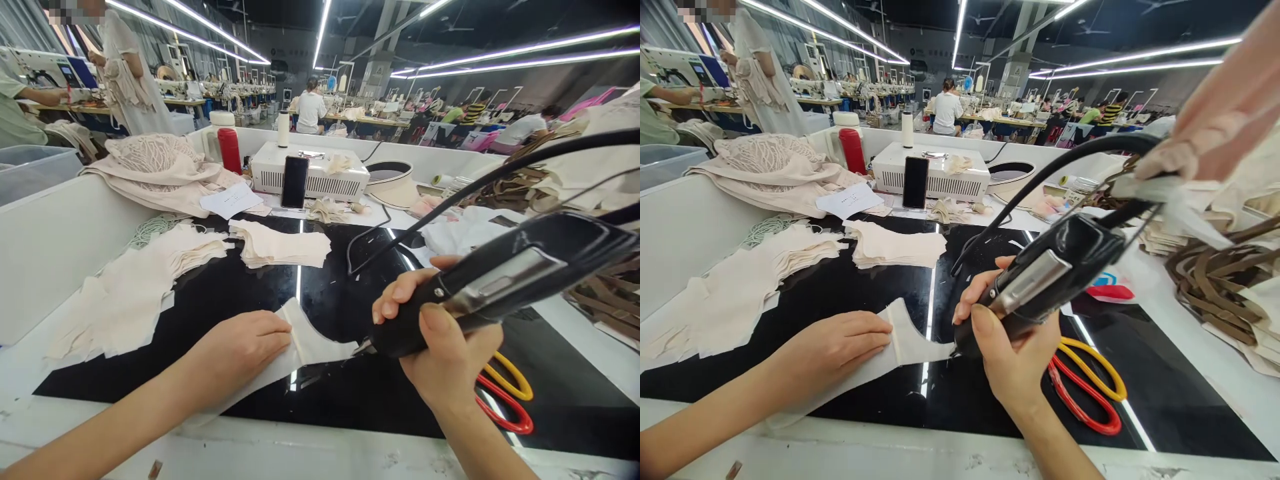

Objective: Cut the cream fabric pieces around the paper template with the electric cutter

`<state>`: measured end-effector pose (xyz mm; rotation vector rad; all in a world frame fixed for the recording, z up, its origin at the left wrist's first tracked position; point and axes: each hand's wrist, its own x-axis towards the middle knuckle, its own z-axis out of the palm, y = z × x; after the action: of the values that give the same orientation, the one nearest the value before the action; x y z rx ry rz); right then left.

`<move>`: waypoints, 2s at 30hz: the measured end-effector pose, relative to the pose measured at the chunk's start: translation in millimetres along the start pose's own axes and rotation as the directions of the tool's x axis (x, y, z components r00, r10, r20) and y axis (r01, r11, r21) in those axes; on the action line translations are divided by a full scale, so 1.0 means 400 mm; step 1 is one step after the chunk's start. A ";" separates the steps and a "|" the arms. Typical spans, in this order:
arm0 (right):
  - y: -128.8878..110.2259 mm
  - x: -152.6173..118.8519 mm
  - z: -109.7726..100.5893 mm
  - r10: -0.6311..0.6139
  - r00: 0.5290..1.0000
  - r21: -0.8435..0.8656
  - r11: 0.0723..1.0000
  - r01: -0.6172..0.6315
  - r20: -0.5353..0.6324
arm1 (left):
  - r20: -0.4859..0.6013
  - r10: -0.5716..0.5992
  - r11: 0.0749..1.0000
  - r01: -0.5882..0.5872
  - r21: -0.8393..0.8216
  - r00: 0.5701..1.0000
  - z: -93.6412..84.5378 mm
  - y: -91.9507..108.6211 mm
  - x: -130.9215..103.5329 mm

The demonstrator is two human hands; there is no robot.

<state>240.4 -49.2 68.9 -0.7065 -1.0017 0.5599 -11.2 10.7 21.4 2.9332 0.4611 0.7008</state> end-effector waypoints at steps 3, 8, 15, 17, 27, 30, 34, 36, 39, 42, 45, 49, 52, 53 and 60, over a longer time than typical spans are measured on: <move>0.013 0.019 -0.001 -0.016 0.999 0.000 1.000 0.016 -0.035 | 0.044 0.013 1.000 -0.014 0.019 0.999 0.002 -0.001 -0.015; 0.018 0.032 0.002 -0.023 0.999 0.015 1.000 0.024 -0.035 | 0.087 -0.027 0.999 0.024 0.030 0.996 0.016 0.030 -0.021; 0.015 0.017 0.003 0.029 1.000 0.040 0.999 -0.029 -0.008 | 0.473 -0.394 0.835 0.522 -0.175 0.788 -0.051 0.107 0.040; 0.019 0.013 0.008 0.043 0.999 0.053 0.998 -0.043 0.007 | 0.515 -0.414 0.820 0.553 -0.147 0.751 -0.064 0.100 0.065; 0.061 0.031 0.051 0.003 0.998 0.084 0.996 -0.008 0.063 | 0.325 -0.282 0.890 0.373 -0.264 0.903 0.009 -0.022 0.111; 0.085 0.040 0.063 -0.007 0.998 0.088 0.996 0.002 0.061 | 0.411 -0.307 0.866 0.431 -0.253 0.859 0.019 -0.024 0.109; 0.108 0.045 0.077 0.000 0.998 0.087 0.996 -0.006 0.064 | 0.471 -0.335 0.849 0.478 -0.225 0.816 0.013 -0.021 0.110; 0.114 0.046 0.084 0.010 0.998 0.088 0.996 -0.016 0.069 | 0.482 -0.344 0.849 0.486 -0.206 0.806 0.007 -0.021 0.111; 0.117 0.044 0.096 0.026 0.997 0.092 0.995 -0.032 0.070 | 0.485 -0.348 0.854 0.485 -0.190 0.802 -0.001 -0.018 0.111; 0.115 0.041 0.110 0.034 0.997 0.090 0.995 -0.041 0.070 | 0.486 -0.348 0.858 0.481 -0.179 0.801 -0.008 -0.015 0.109; 0.115 0.036 0.120 0.038 0.998 0.072 0.997 -0.042 0.057 | 0.489 -0.349 0.860 0.480 -0.171 0.799 -0.013 -0.014 0.108; 0.116 0.034 0.124 0.044 0.998 0.025 0.999 -0.045 0.037 | 0.496 -0.346 0.860 0.481 -0.172 0.796 -0.013 -0.017 0.108; 0.117 0.033 0.121 0.053 0.998 -0.004 0.999 -0.053 0.030 | 0.493 -0.348 0.864 0.477 -0.160 0.797 -0.012 -0.021 0.109; 0.117 0.033 0.120 0.057 0.998 -0.008 0.998 -0.057 0.031 | 0.492 -0.348 0.866 0.475 -0.158 0.798 -0.011 -0.022 0.109; 0.112 0.029 0.131 0.085 0.996 -0.040 0.996 -0.084 0.019 | 0.460 -0.336 0.878 0.450 -0.163 0.822 -0.013 -0.032 0.093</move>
<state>194.2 2.3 60.4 -0.7819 -1.0082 0.6239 14.7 34.3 40.1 2.5023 0.8220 0.0605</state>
